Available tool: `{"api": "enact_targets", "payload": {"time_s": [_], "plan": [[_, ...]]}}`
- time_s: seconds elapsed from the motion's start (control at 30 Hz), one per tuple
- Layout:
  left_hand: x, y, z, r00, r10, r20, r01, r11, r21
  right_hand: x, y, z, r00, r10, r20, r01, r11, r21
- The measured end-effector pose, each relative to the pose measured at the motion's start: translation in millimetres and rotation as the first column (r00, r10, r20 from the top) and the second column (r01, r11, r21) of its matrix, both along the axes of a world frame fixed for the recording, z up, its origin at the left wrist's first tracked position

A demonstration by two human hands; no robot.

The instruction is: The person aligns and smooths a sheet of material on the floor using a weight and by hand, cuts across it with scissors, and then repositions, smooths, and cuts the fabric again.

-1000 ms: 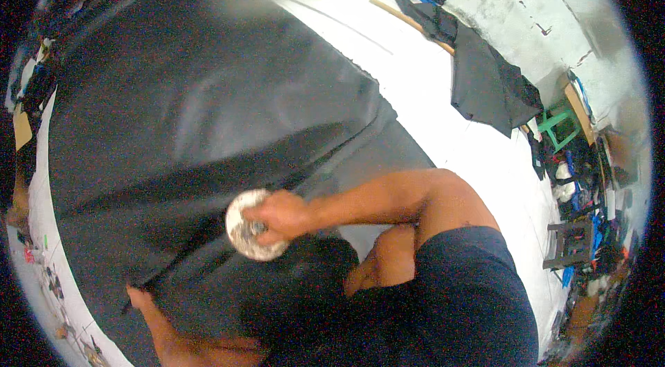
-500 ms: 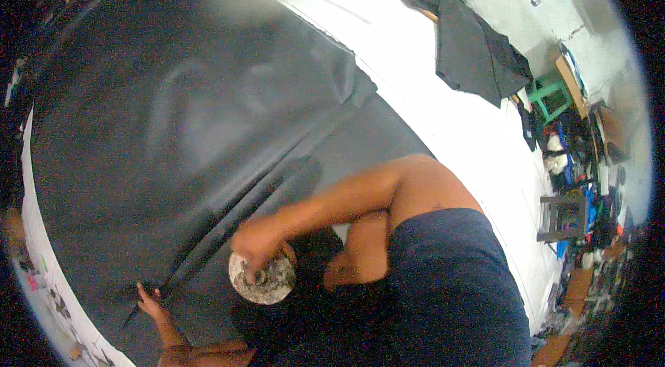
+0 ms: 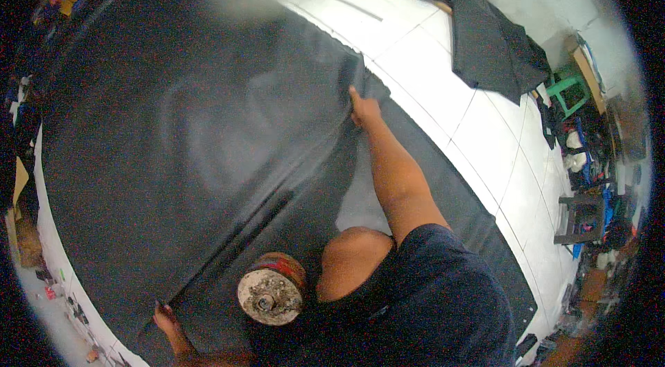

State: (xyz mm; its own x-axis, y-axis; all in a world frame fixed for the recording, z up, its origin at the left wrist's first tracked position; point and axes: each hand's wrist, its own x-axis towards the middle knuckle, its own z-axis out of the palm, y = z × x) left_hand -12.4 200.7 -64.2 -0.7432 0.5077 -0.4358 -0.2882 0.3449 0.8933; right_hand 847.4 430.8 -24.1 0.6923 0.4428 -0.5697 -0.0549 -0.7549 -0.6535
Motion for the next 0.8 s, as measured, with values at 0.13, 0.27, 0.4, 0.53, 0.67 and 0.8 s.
{"api": "enact_targets", "payload": {"time_s": [0.13, 0.27, 0.4, 0.53, 0.67, 0.8], "plan": [[-13, 4, -11, 0.982, -0.150, 0.119, 0.153, 0.988, -0.018, -24, 24, 9, 0.988, -0.140, -0.065, 0.155, 0.910, 0.386], [-40, -27, -16, 0.983, -0.031, -0.180, 0.001, 0.987, -0.162, -20, 30, 16, 0.869, -0.407, 0.282, 0.252, 0.854, 0.455], [-16, -42, -18, 0.871, -0.406, -0.276, 0.235, 0.838, -0.491, 15, -20, -13, 0.785, -0.266, 0.559, 0.228, 0.964, 0.139], [-62, -67, -34, 0.836, -0.420, -0.354, 0.223, 0.848, -0.481, 30, -13, -27, 0.827, -0.190, 0.529, 0.192, 0.980, 0.052], [-77, -79, -35, 0.425, -0.776, -0.466, 0.374, 0.619, -0.691, 36, -19, -36, 0.852, -0.189, 0.488, 0.192, 0.980, 0.043], [-33, -74, -42, 0.983, -0.184, -0.018, 0.173, 0.951, -0.256, 58, -41, -39, 0.869, -0.235, 0.435, 0.239, 0.970, 0.046]]}}
